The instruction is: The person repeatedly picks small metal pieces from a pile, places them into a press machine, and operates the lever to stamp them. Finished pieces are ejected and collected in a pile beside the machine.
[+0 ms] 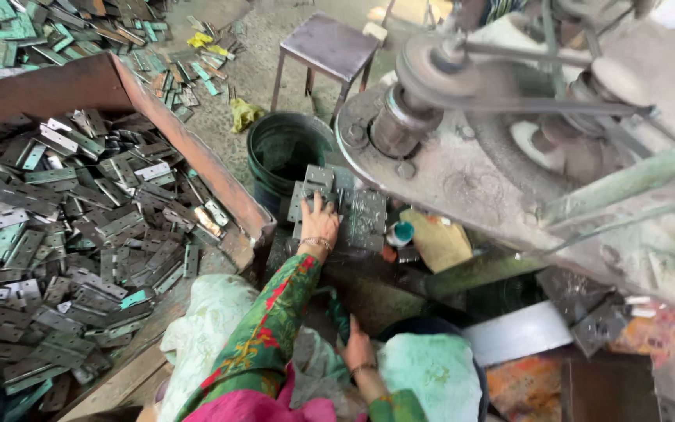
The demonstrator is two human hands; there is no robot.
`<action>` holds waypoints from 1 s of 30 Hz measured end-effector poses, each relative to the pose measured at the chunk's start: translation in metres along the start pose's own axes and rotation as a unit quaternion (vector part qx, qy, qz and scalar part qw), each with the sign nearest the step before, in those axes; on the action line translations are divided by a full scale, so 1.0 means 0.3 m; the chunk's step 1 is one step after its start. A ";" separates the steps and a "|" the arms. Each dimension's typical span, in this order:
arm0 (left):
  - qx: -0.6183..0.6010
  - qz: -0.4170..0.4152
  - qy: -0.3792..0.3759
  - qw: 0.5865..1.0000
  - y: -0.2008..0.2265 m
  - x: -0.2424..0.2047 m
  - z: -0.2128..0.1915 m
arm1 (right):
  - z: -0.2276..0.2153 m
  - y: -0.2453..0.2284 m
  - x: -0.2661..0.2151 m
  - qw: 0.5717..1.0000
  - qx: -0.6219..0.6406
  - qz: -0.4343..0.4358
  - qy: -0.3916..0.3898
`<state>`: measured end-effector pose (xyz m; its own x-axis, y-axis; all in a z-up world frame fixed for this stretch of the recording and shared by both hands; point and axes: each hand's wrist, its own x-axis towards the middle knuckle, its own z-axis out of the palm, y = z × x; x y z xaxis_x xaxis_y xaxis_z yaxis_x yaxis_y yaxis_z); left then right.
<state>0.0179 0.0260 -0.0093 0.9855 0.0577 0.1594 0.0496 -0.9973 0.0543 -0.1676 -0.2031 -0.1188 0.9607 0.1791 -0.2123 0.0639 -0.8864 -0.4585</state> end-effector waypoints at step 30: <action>-0.225 -0.150 0.154 0.950 -0.397 -0.316 -0.212 | -0.184 0.005 0.039 0.998 -0.055 -0.014 -0.035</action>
<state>-0.0918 0.1424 0.0318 0.8405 0.4165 0.3465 0.1789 -0.8171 0.5480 -0.1413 -0.2260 -0.0745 0.9369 0.2307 -0.2626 0.1238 -0.9215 -0.3681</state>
